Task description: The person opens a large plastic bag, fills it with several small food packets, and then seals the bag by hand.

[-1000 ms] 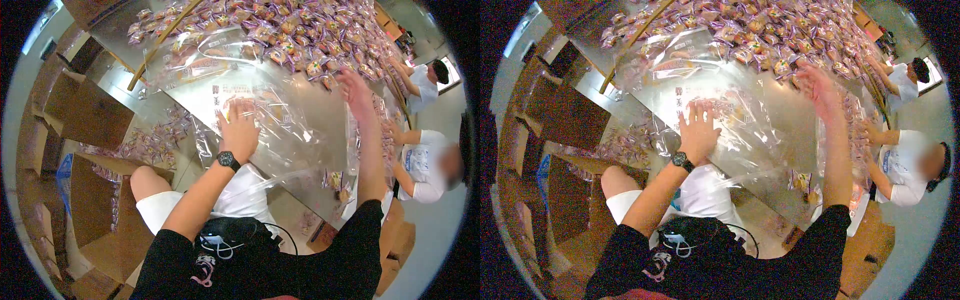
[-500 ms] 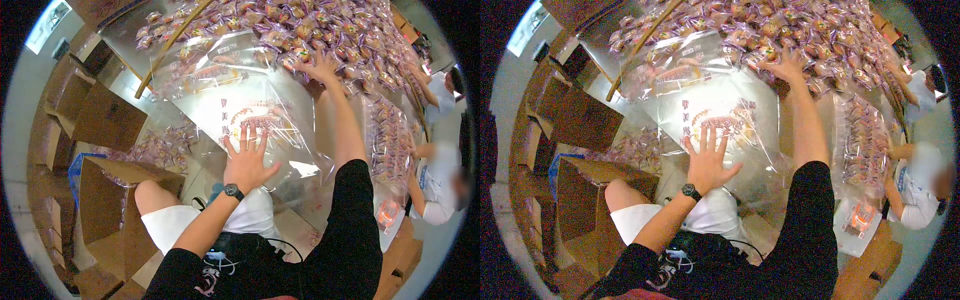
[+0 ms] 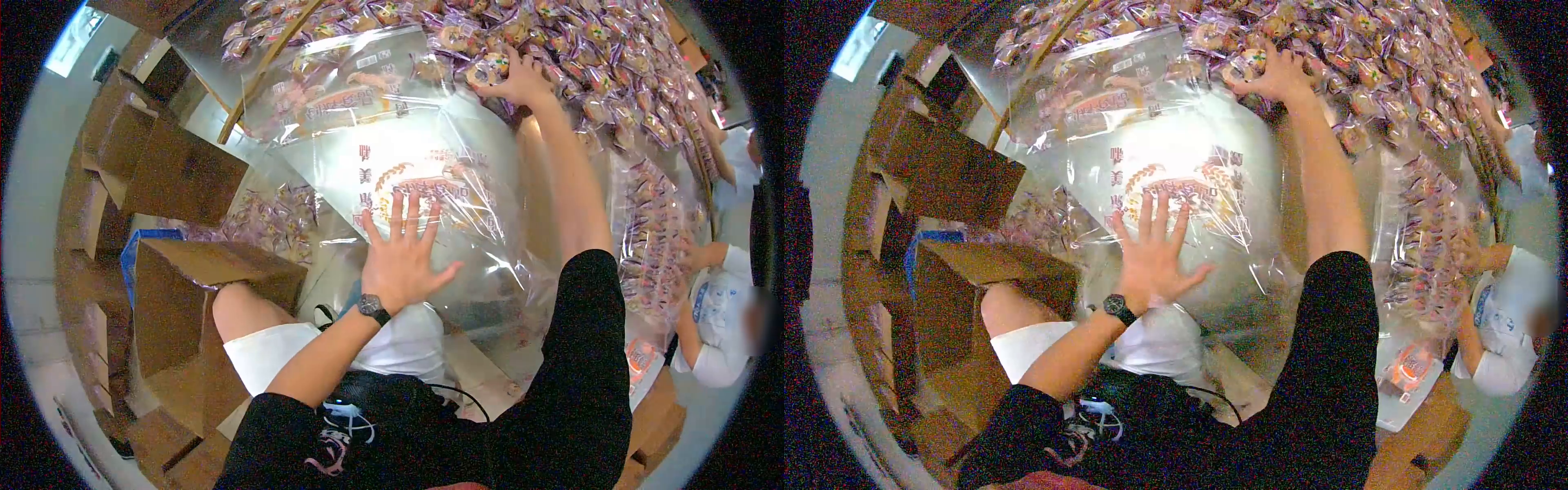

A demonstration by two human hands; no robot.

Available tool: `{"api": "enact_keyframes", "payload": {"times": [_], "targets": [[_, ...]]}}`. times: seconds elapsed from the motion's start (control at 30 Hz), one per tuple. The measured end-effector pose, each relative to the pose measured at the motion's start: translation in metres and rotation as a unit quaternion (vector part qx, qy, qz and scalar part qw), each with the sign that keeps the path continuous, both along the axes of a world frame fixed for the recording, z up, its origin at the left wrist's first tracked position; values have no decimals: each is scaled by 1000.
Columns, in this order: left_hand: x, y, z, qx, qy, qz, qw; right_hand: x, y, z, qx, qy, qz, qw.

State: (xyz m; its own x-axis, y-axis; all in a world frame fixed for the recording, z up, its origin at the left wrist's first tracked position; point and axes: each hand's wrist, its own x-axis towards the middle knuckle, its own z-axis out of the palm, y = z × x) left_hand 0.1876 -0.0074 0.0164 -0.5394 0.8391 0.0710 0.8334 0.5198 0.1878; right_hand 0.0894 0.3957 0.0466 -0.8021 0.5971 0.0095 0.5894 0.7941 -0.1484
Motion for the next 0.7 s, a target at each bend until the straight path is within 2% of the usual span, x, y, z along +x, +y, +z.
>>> {"api": "enact_keyframes", "payload": {"times": [0.13, 0.23, 0.33, 0.43, 0.7], "targets": [[-1, -3, -1, 11, -1, -3, 1000, -12, 4, 2, 4, -25, 1, 1000], [-2, -3, -1, 7, -4, -2, 1000, -7, -18, 17, 52, -71, -14, 996], [0, -4, -1, 5, -1, 2, 1000, -2, -10, 11, 79, -43, 66, 994], [-1, -3, -3, 5, 5, 4, 1000, -1, -15, 8, 121, -37, 48, 991], [0, -5, 3, -17, 13, 4, 1000, -6, -5, -3, 74, 54, 59, 994]]}}
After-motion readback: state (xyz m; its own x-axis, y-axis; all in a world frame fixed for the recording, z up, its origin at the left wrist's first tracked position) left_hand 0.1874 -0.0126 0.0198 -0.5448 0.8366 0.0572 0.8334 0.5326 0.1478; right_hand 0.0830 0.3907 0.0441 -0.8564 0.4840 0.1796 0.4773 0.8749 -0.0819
